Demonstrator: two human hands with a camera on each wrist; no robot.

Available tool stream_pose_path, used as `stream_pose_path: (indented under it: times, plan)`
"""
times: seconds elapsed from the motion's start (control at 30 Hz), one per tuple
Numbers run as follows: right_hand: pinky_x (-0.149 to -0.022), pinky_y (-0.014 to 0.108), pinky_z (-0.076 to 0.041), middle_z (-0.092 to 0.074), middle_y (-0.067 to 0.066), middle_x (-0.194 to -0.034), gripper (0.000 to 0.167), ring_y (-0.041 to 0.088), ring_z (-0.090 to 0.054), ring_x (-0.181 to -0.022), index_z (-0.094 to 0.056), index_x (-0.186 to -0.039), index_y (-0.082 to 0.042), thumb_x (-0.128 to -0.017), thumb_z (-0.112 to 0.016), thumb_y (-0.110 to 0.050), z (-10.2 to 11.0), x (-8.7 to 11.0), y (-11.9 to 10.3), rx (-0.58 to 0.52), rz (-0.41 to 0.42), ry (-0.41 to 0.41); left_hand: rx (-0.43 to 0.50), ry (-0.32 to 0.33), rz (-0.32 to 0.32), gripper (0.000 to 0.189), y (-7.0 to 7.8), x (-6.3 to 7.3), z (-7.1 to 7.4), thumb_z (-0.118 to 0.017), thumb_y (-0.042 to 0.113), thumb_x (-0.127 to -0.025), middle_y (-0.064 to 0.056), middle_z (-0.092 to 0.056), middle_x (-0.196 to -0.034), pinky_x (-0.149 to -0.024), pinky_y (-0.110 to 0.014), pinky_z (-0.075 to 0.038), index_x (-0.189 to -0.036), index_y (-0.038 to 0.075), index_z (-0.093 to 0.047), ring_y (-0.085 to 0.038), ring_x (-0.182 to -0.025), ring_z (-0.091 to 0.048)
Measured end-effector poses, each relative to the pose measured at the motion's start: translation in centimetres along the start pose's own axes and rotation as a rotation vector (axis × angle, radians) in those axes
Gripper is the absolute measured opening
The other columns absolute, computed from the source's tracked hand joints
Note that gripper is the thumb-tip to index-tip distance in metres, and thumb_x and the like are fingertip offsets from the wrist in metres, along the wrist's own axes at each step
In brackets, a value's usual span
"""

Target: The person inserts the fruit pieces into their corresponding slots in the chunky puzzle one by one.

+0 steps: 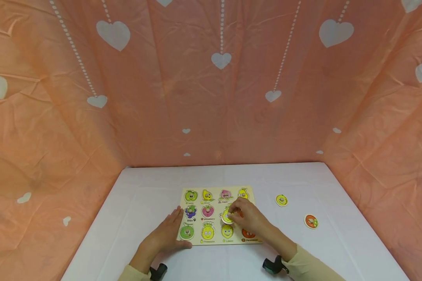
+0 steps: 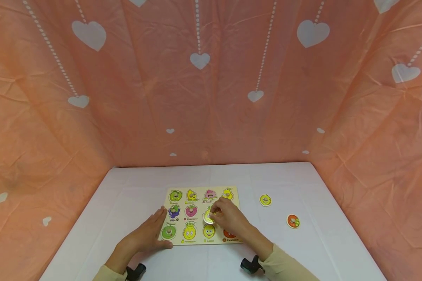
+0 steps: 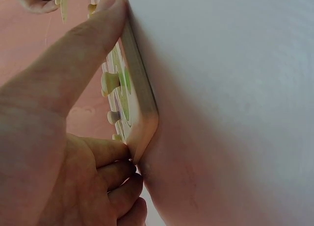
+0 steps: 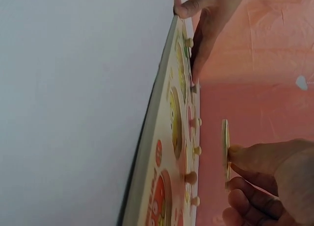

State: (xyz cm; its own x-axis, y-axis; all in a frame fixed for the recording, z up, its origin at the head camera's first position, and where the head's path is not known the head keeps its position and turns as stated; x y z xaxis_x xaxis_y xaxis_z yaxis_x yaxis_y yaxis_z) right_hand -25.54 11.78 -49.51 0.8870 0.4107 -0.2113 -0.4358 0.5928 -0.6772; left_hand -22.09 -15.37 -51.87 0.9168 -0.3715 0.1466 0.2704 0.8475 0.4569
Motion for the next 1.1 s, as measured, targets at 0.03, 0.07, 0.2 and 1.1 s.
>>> stream_pose_path:
  times: [0.03, 0.07, 0.2, 1.1]
  plan:
    - [-0.081, 0.025, -0.055, -0.06, -0.01, -0.098, 0.01, 0.01, -0.056, -0.091, -0.073, -0.095, -0.018, -0.096, -0.083, -0.015, -0.2, 0.0, -0.1, -0.003, -0.006, -0.008, 0.0, 0.0, 0.002, 0.124, 0.0, 0.0, 0.0, -0.095, 0.048, -0.077, -0.033, -0.023, -0.172, -0.131, -0.056, -0.027, -0.161, -0.016, -0.029, -0.046, -0.16, -0.026]
    - [-0.08, 0.025, -0.055, -0.06, -0.009, -0.097, 0.009, 0.01, -0.055, -0.091, -0.074, -0.095, -0.017, -0.096, -0.082, -0.015, -0.3, -0.1, -0.1, -0.005, -0.009, -0.014, 0.001, -0.001, 0.004, 0.124, 0.0, 0.0, 0.0, -0.096, 0.047, -0.077, -0.033, -0.023, -0.172, -0.131, -0.056, -0.027, -0.161, -0.016, -0.029, -0.046, -0.16, -0.026]
    - [-0.079, 0.026, -0.054, -0.06, -0.01, -0.096, 0.008, 0.01, -0.054, -0.091, -0.075, -0.095, -0.017, -0.095, -0.083, -0.015, -0.9, -0.3, -0.3, 0.007, -0.011, -0.029, 0.002, -0.004, 0.01, 0.124, 0.0, 0.0, 0.0, -0.096, 0.047, -0.077, -0.032, -0.023, -0.173, -0.132, -0.055, -0.027, -0.161, -0.015, -0.029, -0.045, -0.161, -0.026]
    - [-0.083, 0.022, -0.054, -0.059, -0.013, -0.095, 0.007, 0.001, -0.053, -0.09, -0.075, -0.099, -0.015, -0.098, -0.08, -0.02, -5.4, -0.6, -2.6, 0.046, 0.117, -0.197, 0.007, -0.012, 0.011, 0.122, 0.0, 0.0, 0.0, -0.096, 0.046, -0.078, -0.032, -0.024, -0.172, -0.131, -0.056, -0.027, -0.161, -0.015, -0.03, -0.046, -0.16, -0.026]
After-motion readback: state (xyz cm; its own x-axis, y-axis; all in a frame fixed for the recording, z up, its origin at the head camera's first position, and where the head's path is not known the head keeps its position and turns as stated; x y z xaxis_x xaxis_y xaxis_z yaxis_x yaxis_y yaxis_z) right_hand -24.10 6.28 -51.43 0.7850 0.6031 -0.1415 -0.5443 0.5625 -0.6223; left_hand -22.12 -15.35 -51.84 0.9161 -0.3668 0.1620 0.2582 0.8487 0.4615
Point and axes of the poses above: each hand's wrist, its own x-axis away from the middle knuckle, its own z-axis out of the back of the hand, y = z × x, the point moved 7 cm from there along -x, towards the middle knuckle
